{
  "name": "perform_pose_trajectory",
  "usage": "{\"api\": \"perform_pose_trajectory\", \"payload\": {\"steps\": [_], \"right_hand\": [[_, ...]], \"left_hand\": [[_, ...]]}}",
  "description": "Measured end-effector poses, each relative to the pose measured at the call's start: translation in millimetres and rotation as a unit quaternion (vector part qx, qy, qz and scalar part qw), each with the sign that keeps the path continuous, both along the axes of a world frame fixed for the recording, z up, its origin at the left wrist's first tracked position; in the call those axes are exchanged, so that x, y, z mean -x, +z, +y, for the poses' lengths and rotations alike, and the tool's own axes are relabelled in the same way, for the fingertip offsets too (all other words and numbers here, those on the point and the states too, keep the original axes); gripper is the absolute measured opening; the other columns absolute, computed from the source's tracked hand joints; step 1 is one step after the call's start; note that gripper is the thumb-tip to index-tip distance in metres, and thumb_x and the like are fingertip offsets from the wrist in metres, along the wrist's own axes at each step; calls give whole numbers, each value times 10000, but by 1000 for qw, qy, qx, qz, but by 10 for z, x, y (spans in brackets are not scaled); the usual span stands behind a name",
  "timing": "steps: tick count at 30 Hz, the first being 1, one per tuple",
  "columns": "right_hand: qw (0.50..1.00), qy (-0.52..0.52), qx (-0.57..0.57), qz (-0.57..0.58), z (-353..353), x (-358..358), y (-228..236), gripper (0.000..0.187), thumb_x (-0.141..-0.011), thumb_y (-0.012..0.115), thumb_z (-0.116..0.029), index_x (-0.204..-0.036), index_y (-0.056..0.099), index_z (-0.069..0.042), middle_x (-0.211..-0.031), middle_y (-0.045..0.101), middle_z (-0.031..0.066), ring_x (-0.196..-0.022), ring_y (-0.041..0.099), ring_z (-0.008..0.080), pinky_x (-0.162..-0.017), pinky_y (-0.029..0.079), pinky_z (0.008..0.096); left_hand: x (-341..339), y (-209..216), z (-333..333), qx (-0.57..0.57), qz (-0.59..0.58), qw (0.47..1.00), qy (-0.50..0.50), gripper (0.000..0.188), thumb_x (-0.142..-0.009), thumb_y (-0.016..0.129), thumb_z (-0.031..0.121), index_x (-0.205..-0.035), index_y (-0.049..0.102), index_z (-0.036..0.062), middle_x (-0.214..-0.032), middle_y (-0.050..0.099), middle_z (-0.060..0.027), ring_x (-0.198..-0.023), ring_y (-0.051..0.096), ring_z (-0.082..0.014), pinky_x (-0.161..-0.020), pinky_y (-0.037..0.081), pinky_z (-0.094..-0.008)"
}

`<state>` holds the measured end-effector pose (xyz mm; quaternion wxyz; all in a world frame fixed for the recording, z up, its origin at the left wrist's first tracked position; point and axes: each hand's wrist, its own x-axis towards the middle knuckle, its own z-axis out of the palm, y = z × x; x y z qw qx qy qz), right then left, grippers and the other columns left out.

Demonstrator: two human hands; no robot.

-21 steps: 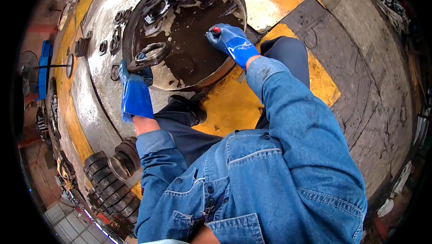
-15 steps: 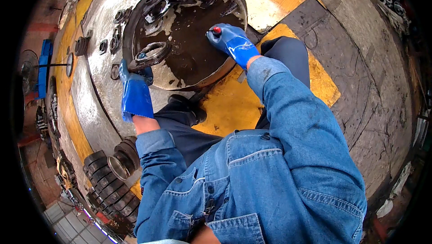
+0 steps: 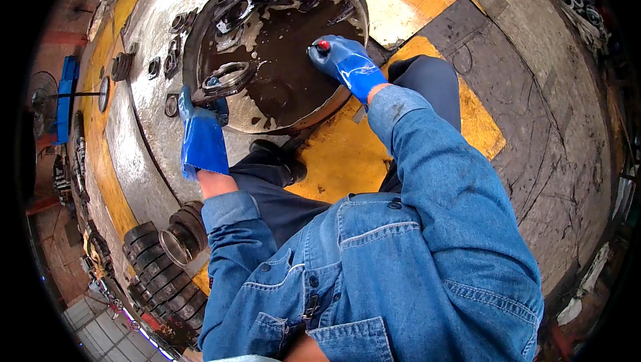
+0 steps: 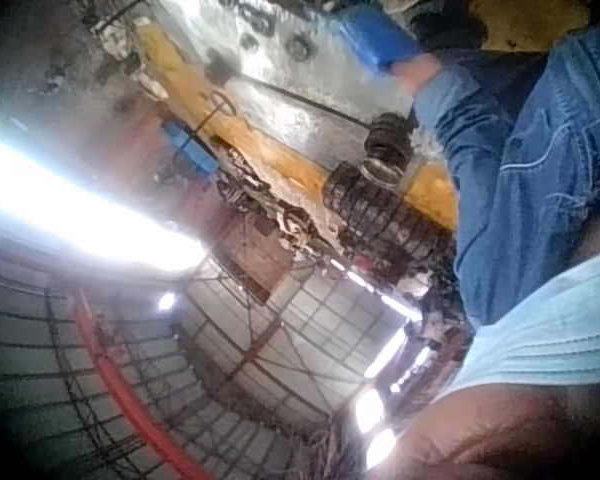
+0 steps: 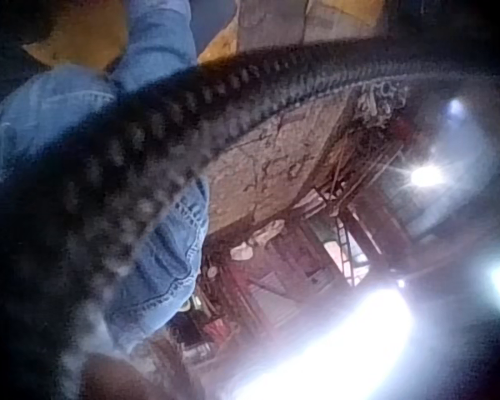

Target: The person sits on the floor and uses a red-handled brush to scrub a dark, greasy metal part submerged in a basin of liquid. They repeatedly scrub the part and dip it into the liquid, handling it with gloved hands.

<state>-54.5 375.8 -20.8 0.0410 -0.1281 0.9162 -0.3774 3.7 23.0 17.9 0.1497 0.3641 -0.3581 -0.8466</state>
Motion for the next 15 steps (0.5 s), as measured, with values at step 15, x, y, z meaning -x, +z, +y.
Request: {"api": "perform_pose_trajectory", "payload": {"steps": [15], "right_hand": [[1000, -1, -1, 8, 3, -18, 44, 344, -989, 602, -455, -1130, 770, -189, -1184, 746, 125, -1124, 687, 380, -976, 554, 468]], "left_hand": [[35, 31, 56, -27, 2, 999, 16, 503, -969, 669, 422, -1310, 648, 53, -1203, 721, -162, -994, 733, -326, -884, 636, -490]]}}
